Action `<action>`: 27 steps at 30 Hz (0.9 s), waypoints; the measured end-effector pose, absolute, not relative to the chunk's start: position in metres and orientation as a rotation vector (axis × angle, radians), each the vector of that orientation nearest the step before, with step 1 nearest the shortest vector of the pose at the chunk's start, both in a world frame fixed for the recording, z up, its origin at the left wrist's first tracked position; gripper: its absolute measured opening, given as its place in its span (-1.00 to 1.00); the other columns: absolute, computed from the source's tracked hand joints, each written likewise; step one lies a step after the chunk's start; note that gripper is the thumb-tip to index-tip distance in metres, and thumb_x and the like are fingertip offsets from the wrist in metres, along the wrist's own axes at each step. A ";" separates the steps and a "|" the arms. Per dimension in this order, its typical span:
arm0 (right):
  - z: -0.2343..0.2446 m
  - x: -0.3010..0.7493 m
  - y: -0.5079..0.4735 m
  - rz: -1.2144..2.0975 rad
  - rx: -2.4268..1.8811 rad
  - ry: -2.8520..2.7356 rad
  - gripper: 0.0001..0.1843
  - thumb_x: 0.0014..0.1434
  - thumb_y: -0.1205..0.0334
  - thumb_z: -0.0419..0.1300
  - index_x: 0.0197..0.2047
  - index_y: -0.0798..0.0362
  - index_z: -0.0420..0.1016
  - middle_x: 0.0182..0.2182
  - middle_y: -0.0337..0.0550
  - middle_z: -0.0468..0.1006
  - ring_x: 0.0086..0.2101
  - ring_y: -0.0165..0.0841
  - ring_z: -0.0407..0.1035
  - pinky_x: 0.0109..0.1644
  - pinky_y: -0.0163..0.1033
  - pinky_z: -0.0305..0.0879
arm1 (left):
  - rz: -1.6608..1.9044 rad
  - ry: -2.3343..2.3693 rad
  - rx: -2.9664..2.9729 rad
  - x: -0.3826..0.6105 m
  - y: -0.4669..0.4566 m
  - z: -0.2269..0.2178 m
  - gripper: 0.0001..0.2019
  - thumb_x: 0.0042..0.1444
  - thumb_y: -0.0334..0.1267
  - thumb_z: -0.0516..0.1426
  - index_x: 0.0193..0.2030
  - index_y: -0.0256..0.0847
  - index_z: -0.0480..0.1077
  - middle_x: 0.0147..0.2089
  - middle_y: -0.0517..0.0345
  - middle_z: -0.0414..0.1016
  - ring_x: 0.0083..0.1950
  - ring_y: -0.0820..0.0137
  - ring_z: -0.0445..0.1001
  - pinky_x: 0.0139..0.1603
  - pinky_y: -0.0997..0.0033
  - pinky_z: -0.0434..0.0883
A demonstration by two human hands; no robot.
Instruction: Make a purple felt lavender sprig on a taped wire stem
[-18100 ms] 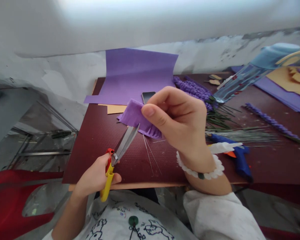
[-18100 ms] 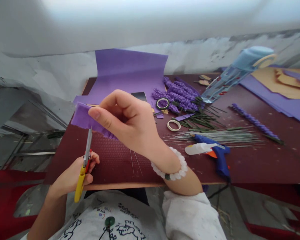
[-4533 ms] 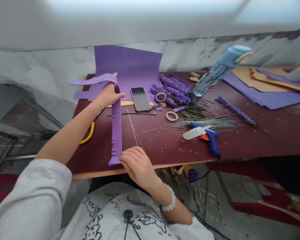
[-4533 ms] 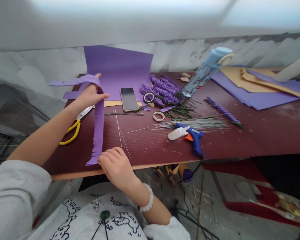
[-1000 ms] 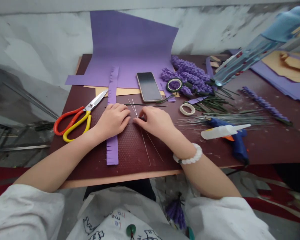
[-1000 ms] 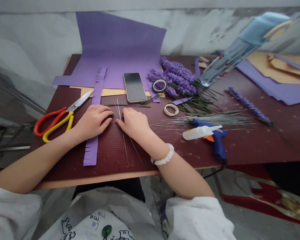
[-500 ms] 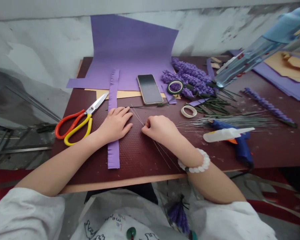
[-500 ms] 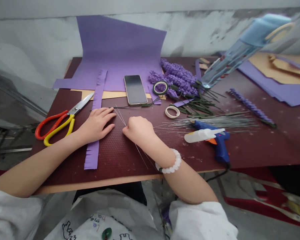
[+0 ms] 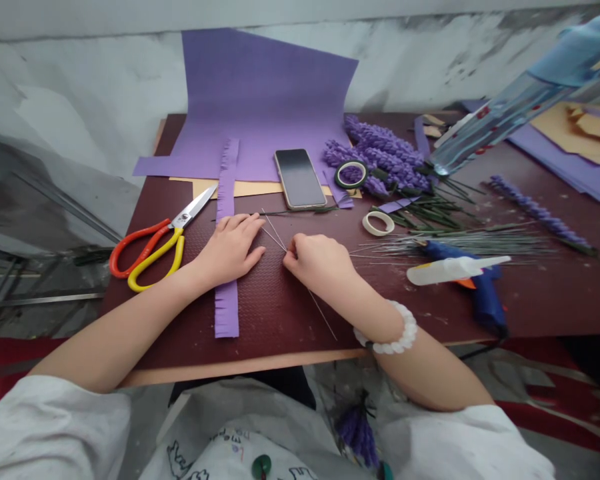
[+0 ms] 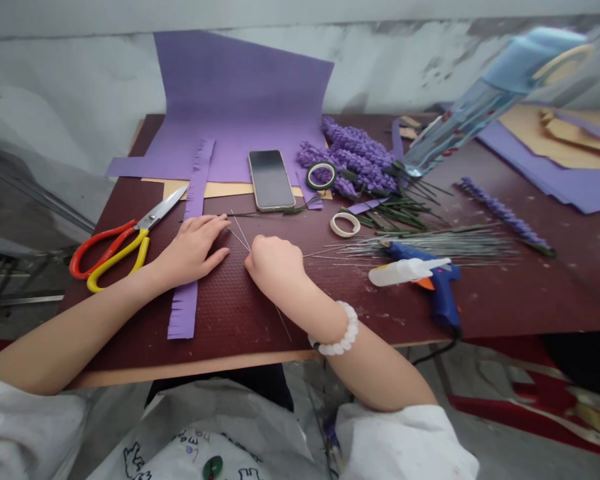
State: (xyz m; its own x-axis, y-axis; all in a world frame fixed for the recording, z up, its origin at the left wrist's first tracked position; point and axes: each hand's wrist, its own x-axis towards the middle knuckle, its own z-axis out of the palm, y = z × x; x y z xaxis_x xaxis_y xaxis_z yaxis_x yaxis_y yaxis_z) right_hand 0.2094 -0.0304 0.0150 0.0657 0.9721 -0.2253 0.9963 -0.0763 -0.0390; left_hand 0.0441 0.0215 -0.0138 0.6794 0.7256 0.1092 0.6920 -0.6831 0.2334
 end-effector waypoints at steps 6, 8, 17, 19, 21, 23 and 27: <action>0.014 0.214 -0.026 -0.395 2.215 2.049 -0.76 0.10 0.24 0.03 -0.32 0.10 0.51 -0.31 0.06 0.60 -0.24 -0.08 0.50 -0.32 -0.20 0.20 | 0.320 1.155 2.701 0.046 0.022 -0.013 -0.47 0.21 -0.22 0.01 0.29 -0.41 0.15 0.28 -0.20 0.28 0.31 0.10 0.20 0.32 0.06 0.12; 0.015 0.218 -0.025 -0.488 2.199 2.092 -0.79 0.08 0.23 0.05 -0.38 0.08 0.50 -0.35 0.02 0.60 -0.27 -0.13 0.49 -0.32 -0.21 0.18 | 0.332 1.163 2.693 0.045 0.022 -0.014 -0.45 0.20 -0.21 0.02 0.30 -0.42 0.13 0.28 -0.21 0.28 0.31 0.10 0.21 0.32 0.06 0.12; 0.017 0.224 -0.025 -0.529 2.224 2.132 -0.76 0.13 0.09 0.11 -0.28 0.05 0.50 -0.28 -0.04 0.62 -0.23 -0.13 0.49 -0.28 -0.20 0.18 | 0.388 1.185 2.654 0.043 0.023 -0.016 -0.41 0.18 -0.18 0.04 0.31 -0.42 0.10 0.23 -0.24 0.30 0.29 0.11 0.23 0.32 0.06 0.13; 0.015 0.223 -0.026 -0.460 2.201 2.124 -0.75 0.19 0.14 0.06 -0.24 0.06 0.51 -0.25 -0.02 0.61 -0.21 -0.11 0.49 -0.27 -0.18 0.20 | 0.397 1.195 2.649 0.043 0.023 -0.016 -0.41 0.18 -0.18 0.04 0.31 -0.42 0.10 0.23 -0.24 0.30 0.28 0.11 0.24 0.31 0.06 0.15; 0.013 0.221 -0.026 -0.402 2.182 2.128 -0.73 0.21 0.20 0.01 -0.22 0.08 0.52 -0.25 0.00 0.61 -0.20 -0.11 0.49 -0.26 -0.18 0.22 | 0.397 1.202 2.648 0.043 0.023 -0.016 -0.41 0.18 -0.18 0.05 0.31 -0.41 0.10 0.22 -0.23 0.31 0.28 0.11 0.24 0.31 0.06 0.16; 0.012 0.219 -0.025 -0.373 2.181 2.120 -0.73 0.21 0.23 0.00 -0.22 0.09 0.52 -0.26 0.01 0.61 -0.21 -0.10 0.50 -0.26 -0.17 0.24 | 0.397 1.210 2.652 0.044 0.023 -0.016 -0.41 0.18 -0.18 0.04 0.31 -0.41 0.09 0.21 -0.23 0.32 0.27 0.11 0.25 0.31 0.07 0.16; 0.015 0.211 -0.027 -0.346 2.187 2.076 -0.72 0.20 0.29 -0.02 -0.19 0.14 0.51 -0.25 0.08 0.59 -0.20 -0.09 0.51 -0.26 -0.17 0.29 | 0.400 1.221 2.657 0.045 0.022 -0.017 -0.40 0.18 -0.18 0.04 0.31 -0.42 0.09 0.22 -0.22 0.32 0.27 0.11 0.25 0.30 0.07 0.17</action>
